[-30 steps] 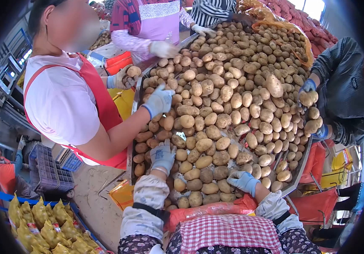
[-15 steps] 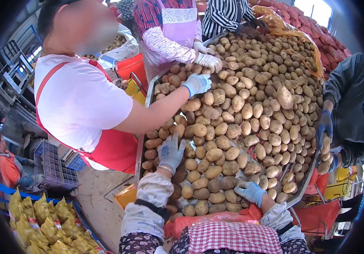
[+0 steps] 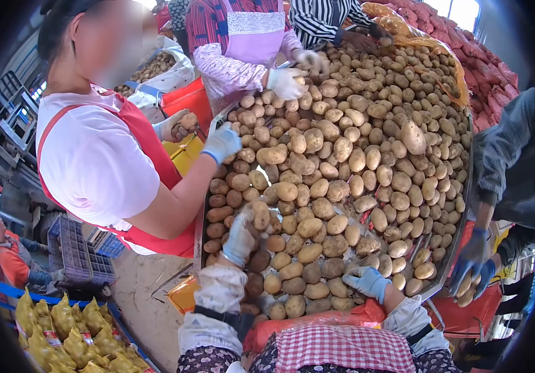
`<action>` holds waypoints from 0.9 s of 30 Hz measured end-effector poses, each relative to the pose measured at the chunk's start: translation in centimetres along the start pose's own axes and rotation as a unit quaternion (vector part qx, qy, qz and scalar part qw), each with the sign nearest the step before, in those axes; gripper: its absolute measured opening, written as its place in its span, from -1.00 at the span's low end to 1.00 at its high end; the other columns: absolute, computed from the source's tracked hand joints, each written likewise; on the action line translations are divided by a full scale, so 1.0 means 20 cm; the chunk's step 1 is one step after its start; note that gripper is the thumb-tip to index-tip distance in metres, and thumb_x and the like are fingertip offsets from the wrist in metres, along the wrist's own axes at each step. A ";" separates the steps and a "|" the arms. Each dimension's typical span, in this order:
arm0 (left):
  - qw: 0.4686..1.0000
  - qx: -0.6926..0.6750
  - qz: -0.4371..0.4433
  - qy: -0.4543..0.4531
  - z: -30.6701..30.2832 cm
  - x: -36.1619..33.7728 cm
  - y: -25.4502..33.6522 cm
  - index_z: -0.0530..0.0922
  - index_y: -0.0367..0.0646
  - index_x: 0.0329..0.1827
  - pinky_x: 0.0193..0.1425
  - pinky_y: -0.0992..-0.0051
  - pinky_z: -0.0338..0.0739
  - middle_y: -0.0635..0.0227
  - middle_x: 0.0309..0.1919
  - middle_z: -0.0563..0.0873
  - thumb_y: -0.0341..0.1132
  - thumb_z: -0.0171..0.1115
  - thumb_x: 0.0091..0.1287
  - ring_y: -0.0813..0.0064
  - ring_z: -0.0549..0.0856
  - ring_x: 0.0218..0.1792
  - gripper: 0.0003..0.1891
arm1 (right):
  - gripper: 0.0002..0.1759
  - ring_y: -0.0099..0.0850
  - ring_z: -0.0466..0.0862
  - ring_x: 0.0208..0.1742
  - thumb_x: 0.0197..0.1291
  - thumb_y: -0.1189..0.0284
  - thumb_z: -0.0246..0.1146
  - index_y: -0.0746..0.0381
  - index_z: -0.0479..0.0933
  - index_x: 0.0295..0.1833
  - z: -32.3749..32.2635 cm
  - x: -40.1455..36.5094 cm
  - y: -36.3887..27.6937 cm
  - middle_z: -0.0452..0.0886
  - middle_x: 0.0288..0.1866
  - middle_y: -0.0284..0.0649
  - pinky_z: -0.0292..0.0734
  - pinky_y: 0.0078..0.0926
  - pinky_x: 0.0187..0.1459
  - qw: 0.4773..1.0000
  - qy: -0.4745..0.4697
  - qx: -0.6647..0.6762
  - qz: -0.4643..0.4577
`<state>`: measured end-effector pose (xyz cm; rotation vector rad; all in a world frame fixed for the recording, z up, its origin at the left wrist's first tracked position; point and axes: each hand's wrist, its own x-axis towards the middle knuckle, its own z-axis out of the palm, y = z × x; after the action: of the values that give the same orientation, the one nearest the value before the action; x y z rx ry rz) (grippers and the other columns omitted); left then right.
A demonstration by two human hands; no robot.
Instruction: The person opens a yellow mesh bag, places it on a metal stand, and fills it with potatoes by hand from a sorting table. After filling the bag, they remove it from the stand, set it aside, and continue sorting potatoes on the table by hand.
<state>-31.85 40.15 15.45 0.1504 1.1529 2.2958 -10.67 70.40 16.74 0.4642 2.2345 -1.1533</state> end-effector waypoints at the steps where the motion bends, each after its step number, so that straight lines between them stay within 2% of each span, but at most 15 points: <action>1: 0.998 -0.065 -0.007 -0.022 0.05 -0.04 -0.02 0.35 -0.18 0.28 -0.27 0.45 0.62 0.19 -0.07 0.65 -0.04 -0.04 0.44 0.40 0.67 -0.33 -0.51 | -0.63 -0.59 0.54 -0.46 0.27 0.12 0.26 0.24 0.62 -0.11 0.00 0.01 0.01 0.60 -0.45 -0.41 0.47 -0.56 -0.41 0.998 0.007 -0.067 -0.021; 2: 0.998 -0.035 0.004 -0.055 0.13 -0.11 -0.04 0.32 -0.21 0.33 -0.11 0.44 0.60 0.17 0.04 0.61 -0.08 -0.07 0.48 0.39 0.66 -0.16 -0.51 | -0.63 -0.59 0.54 -0.46 0.27 0.12 0.26 0.24 0.62 -0.11 -0.01 -0.01 -0.06 0.60 -0.45 -0.41 0.47 -0.56 -0.41 0.997 0.006 -0.069 -0.024; 4: 0.994 0.082 -0.001 -0.073 0.45 -0.24 -0.03 0.27 -0.23 0.40 0.21 0.38 0.47 0.14 0.21 0.53 -0.15 -0.06 0.50 0.30 0.59 0.13 -0.51 | -0.51 -0.45 0.63 -0.28 0.29 0.08 0.21 0.26 0.53 0.10 -0.01 -0.12 -0.25 0.67 -0.28 -0.22 0.50 -0.54 -0.24 0.935 -0.059 0.343 -0.067; 5: 0.984 0.169 -0.015 -0.059 0.60 -0.27 -0.05 0.25 -0.22 0.41 0.37 0.33 0.37 0.13 0.26 0.49 -0.18 -0.02 0.49 0.22 0.53 0.25 -0.50 | -0.51 -0.45 0.63 -0.28 0.29 0.08 0.21 0.26 0.53 0.10 -0.02 -0.13 -0.30 0.67 -0.28 -0.22 0.50 -0.54 -0.24 0.935 -0.062 0.343 -0.065; 7: 0.887 0.401 0.111 -0.201 0.63 -0.29 -0.19 0.19 -0.21 0.47 0.49 0.37 0.18 0.15 0.36 0.39 -0.24 0.02 0.48 0.21 0.34 0.41 -0.46 | -0.51 -0.46 0.58 -0.39 0.26 0.12 0.24 0.27 0.48 0.12 -0.04 -0.12 -0.37 0.62 -0.30 -0.28 0.44 -0.57 -0.36 0.862 -0.131 0.477 -0.106; 8: 0.827 0.483 0.236 -0.164 0.63 -0.27 -0.22 0.36 -0.23 0.35 0.40 0.27 0.30 0.09 0.23 0.50 -0.29 0.14 0.38 0.12 0.45 0.30 -0.51 | -0.58 -0.45 0.55 -0.45 0.22 0.16 0.27 0.23 0.50 0.03 -0.03 -0.08 -0.33 0.58 -0.31 -0.30 0.42 -0.54 -0.44 0.843 -0.122 0.512 -0.112; 10: 0.726 0.631 0.272 -0.024 0.56 -0.14 -0.12 0.51 -0.24 0.14 0.25 0.21 0.39 0.02 0.06 0.57 -0.31 0.21 0.22 0.04 0.53 0.11 -0.59 | -0.59 -0.44 0.55 -0.46 0.20 0.16 0.28 0.23 0.50 0.01 -0.05 -0.10 -0.33 0.59 -0.30 -0.29 0.43 -0.54 -0.45 0.826 -0.084 0.549 -0.098; 13: 0.509 0.778 0.228 0.289 0.11 -0.03 -0.09 0.47 -0.25 0.20 0.44 -0.08 0.05 -0.10 0.29 0.38 -0.08 0.14 0.22 -0.18 0.30 0.33 -0.45 | -0.59 -0.40 0.57 -0.46 0.17 0.14 0.29 0.23 0.50 -0.04 -0.05 -0.08 -0.18 0.60 -0.29 -0.25 0.46 -0.50 -0.44 0.806 -0.049 0.580 -0.105; 17: 0.541 0.819 0.133 0.138 0.02 -0.17 -0.21 0.47 -0.20 0.25 0.50 -0.07 -0.07 -0.13 0.44 0.18 0.06 0.09 0.24 -0.21 0.19 0.40 -0.38 | -0.57 -0.33 0.59 -0.44 0.23 0.10 0.22 0.24 0.48 -0.03 -0.03 -0.05 -0.11 0.61 -0.28 -0.19 0.51 -0.42 -0.40 0.816 -0.010 0.566 -0.116; 18: 0.562 0.802 0.182 0.092 0.05 -0.23 -0.21 0.56 -0.16 0.10 0.40 0.04 0.21 -0.06 0.30 0.41 -0.03 0.09 0.25 -0.09 0.40 0.29 -0.52 | -0.56 -0.31 0.61 -0.43 0.25 0.09 0.20 0.25 0.47 -0.02 -0.01 -0.04 -0.09 0.61 -0.29 -0.17 0.52 -0.40 -0.39 0.825 0.015 0.556 -0.101; 19: 0.561 0.803 0.181 0.092 0.03 -0.22 -0.20 0.56 -0.16 0.10 0.40 0.04 0.21 -0.06 0.30 0.41 -0.03 0.09 0.25 -0.09 0.40 0.29 -0.52 | -0.56 -0.31 0.61 -0.43 0.25 0.09 0.20 0.25 0.47 -0.02 0.00 -0.02 -0.08 0.61 -0.29 -0.17 0.52 -0.40 -0.39 0.824 0.014 0.557 -0.101; 21: 0.753 0.643 0.108 0.086 -0.05 -0.19 -0.13 0.61 -0.14 -0.07 0.16 0.20 0.48 0.08 0.04 0.63 -0.14 0.07 0.29 0.07 0.60 0.07 -0.68 | -0.53 -0.30 0.62 -0.41 0.30 0.04 0.14 0.25 0.47 -0.02 0.01 0.01 -0.06 0.61 -0.29 -0.14 0.52 -0.39 -0.38 0.832 0.023 0.546 -0.096; 22: 0.628 0.750 0.150 0.147 -0.04 -0.13 -0.05 0.59 -0.12 -0.13 -0.07 0.28 0.56 0.19 -0.20 0.70 -0.23 0.04 0.31 0.16 0.67 -0.14 -0.77 | -0.53 -0.30 0.62 -0.41 0.30 0.04 0.14 0.25 0.47 -0.02 0.01 0.01 -0.06 0.61 -0.29 -0.14 0.52 -0.39 -0.38 0.832 0.024 0.546 -0.095; 24: 0.535 0.767 0.282 0.212 -0.11 0.04 0.00 0.55 -0.09 0.01 -0.08 0.16 0.52 0.17 -0.11 0.65 -0.12 0.09 0.30 0.16 0.65 -0.17 -0.68 | -0.48 -0.31 0.63 -0.39 0.32 -0.02 0.08 0.26 0.46 0.01 0.01 0.02 -0.06 0.62 -0.28 -0.13 0.53 -0.38 -0.35 0.849 0.013 0.526 -0.054; 27: 0.481 0.852 0.142 0.152 -0.11 0.22 0.05 0.52 -0.05 0.11 0.06 0.18 0.52 0.15 0.03 0.62 -0.07 0.12 0.31 0.13 0.66 -0.03 -0.62 | -0.43 -0.34 0.63 -0.34 0.33 -0.06 0.05 0.26 0.45 0.06 0.00 -0.01 -0.08 0.63 -0.23 -0.12 0.54 -0.41 -0.33 0.835 -0.036 0.545 -0.068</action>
<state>-36.70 40.32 14.22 0.6616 3.2612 0.3155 -11.32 69.49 17.79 0.6605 1.3386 -2.4253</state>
